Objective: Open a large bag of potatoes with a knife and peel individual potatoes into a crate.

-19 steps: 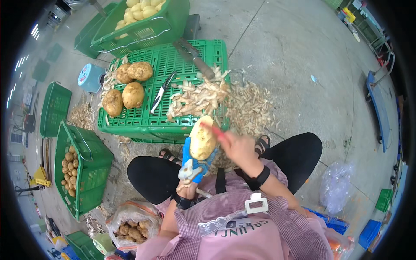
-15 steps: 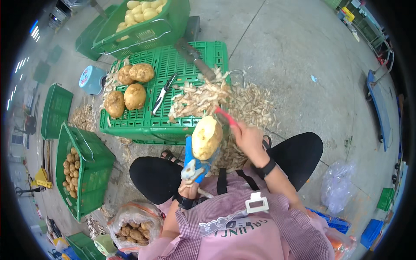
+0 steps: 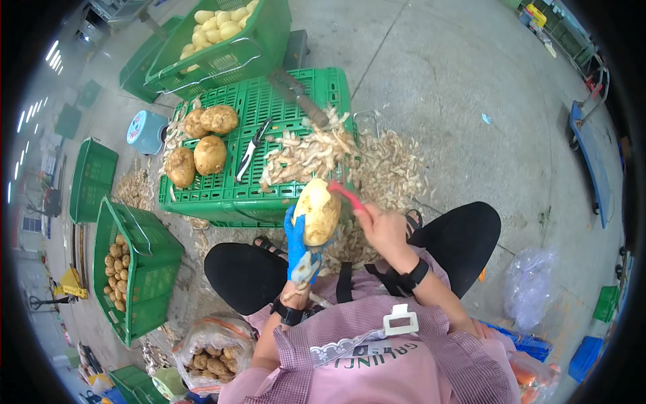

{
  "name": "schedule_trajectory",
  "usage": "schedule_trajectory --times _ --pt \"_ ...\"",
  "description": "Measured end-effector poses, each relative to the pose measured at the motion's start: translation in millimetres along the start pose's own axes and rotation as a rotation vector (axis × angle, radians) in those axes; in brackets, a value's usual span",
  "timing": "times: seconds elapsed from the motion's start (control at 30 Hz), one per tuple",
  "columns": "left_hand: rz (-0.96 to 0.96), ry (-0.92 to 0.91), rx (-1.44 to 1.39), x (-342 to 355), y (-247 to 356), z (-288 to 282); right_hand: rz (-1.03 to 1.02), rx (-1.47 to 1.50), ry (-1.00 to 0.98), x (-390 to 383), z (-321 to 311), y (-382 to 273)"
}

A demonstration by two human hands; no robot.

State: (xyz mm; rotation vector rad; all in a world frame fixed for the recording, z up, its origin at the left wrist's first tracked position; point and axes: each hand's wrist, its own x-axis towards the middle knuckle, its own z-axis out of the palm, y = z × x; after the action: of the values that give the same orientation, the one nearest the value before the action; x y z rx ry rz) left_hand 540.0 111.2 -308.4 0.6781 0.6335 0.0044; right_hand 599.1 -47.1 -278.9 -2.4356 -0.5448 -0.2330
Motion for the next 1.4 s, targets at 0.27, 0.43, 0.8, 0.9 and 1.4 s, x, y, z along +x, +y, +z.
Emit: schedule_trajectory --times 0.27,0.43,0.8,0.9,1.4 --pt "-0.079 -0.05 -0.008 2 6 -2 0.172 -0.015 -0.193 32 7 8" --pt "-0.19 -0.087 -0.046 -7 3 -11 -0.182 0.01 -0.018 0 1 -20" --pt "-0.219 -0.104 -0.174 3 7 -14 -0.046 -0.035 -0.003 3 -2 -4" --pt "-0.36 -0.135 -0.199 -1 12 -15 0.081 -0.03 -0.025 -2 4 5" --pt "-0.226 -0.05 -0.055 -6 5 -7 0.073 -0.025 -0.183 14 -10 4"
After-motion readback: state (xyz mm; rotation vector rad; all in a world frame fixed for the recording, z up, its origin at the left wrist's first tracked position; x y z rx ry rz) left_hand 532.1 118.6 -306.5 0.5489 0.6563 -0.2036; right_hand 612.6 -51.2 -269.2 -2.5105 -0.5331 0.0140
